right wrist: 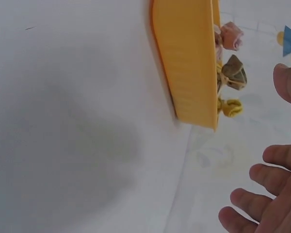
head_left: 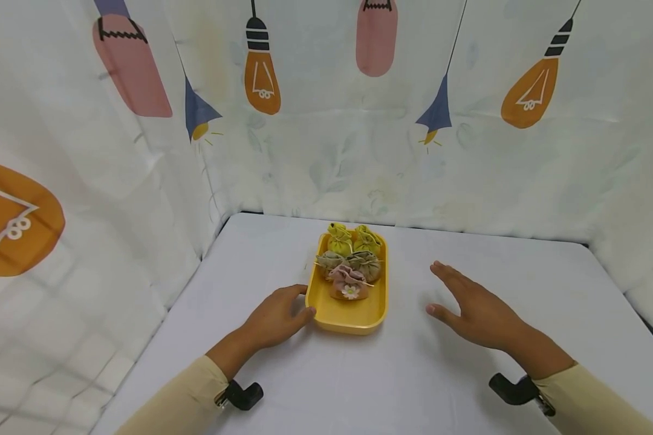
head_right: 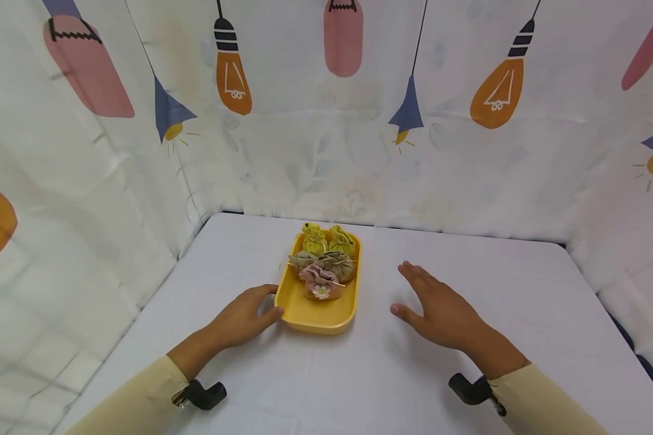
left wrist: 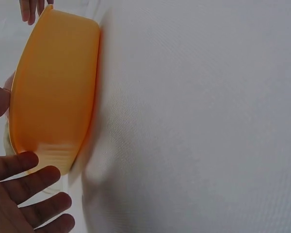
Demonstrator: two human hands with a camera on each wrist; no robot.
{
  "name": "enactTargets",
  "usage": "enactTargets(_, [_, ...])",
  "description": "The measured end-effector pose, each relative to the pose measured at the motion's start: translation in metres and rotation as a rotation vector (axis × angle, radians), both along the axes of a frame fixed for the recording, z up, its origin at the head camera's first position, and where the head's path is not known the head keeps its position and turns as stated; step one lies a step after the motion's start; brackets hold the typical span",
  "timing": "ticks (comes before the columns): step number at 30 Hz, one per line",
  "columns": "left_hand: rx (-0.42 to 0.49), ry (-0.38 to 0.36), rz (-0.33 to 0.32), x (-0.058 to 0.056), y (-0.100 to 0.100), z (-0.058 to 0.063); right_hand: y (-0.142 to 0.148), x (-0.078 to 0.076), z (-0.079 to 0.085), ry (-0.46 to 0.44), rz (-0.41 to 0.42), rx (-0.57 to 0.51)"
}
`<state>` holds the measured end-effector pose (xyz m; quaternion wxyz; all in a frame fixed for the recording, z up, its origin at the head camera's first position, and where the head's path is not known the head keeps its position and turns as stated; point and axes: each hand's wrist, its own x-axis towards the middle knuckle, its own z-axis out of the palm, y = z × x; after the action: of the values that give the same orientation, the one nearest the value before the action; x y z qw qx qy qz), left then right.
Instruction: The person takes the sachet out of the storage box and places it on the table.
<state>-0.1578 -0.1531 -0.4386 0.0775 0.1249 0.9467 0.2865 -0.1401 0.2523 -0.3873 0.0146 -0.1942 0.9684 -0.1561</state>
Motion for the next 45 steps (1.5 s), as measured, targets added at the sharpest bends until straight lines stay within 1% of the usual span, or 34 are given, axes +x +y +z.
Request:
enactTargets(5, [0.008,-0.011,0.000,-0.001,0.000,-0.001,-0.007,-0.003,-0.001,0.010,0.003,-0.024])
enactTargets(14, [0.023,0.010,-0.009,-0.002,-0.001,-0.003,-0.024,-0.013,-0.007,-0.030,-0.060,-0.067])
enactTargets(20, [0.025,0.015,0.001,-0.002,0.000,-0.003,-0.034,-0.022,-0.011,-0.028,-0.038,-0.113])
enactTargets(25, [0.021,0.016,0.003,-0.001,-0.001,-0.002,-0.043,-0.028,-0.013,-0.047,-0.042,-0.135])
enactTargets(29, [0.038,0.003,0.004,-0.002,-0.001,-0.003,-0.051,-0.030,-0.014,-0.061,-0.042,-0.141])
enactTargets(34, [0.045,-0.029,0.007,-0.001,-0.001,-0.004,-0.061,-0.032,-0.015,-0.067,-0.014,-0.152])
enactTargets(45, [0.069,-0.016,-0.012,0.000,-0.003,-0.002,-0.078,-0.040,-0.018,-0.057,0.033,-0.168])
